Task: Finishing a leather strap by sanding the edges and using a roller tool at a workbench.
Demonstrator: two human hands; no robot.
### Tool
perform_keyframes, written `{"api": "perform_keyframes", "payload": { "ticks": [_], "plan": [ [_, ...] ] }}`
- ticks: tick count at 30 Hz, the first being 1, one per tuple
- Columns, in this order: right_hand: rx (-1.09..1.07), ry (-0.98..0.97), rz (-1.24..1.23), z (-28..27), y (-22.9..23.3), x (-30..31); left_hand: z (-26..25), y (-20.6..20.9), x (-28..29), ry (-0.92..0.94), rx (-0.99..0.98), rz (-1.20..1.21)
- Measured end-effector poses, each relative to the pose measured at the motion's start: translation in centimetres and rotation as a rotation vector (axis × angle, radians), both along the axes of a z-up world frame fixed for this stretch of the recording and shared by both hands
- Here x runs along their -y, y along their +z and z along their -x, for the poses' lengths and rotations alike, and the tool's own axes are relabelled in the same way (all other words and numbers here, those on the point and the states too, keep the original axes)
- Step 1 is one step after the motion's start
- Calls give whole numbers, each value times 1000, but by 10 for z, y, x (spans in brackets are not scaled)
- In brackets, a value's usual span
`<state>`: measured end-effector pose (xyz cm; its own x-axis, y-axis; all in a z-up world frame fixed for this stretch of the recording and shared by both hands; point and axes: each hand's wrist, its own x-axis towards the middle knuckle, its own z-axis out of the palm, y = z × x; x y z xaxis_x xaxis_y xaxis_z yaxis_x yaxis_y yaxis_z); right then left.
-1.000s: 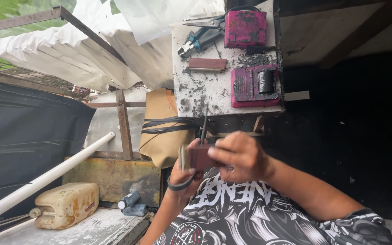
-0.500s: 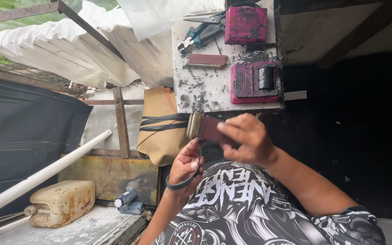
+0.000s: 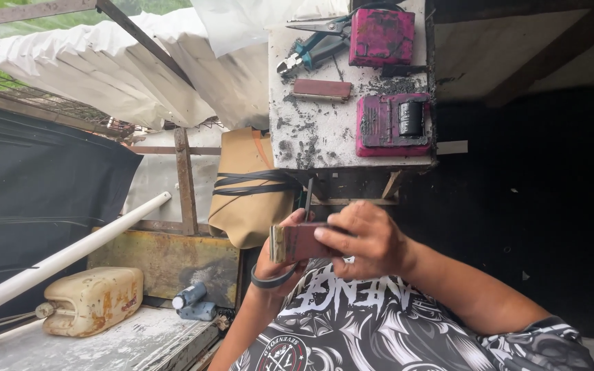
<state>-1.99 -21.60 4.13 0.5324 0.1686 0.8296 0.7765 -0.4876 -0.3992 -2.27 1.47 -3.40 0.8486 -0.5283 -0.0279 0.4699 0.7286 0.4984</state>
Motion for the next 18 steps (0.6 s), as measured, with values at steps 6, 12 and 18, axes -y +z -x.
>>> {"api": "perform_keyframes", "payload": {
  "ticks": [6,12,18],
  "plan": [
    [-35,-39,-27,-19,-1,11,0,-5,-5,-61,-34,116],
    [-43,-16,109,-29,7,5,15,-9,-37,-80,-46,13],
    [-239,-351,438,-91,47,9,14,-10,-52,-49,73,-6]
  ]
}}
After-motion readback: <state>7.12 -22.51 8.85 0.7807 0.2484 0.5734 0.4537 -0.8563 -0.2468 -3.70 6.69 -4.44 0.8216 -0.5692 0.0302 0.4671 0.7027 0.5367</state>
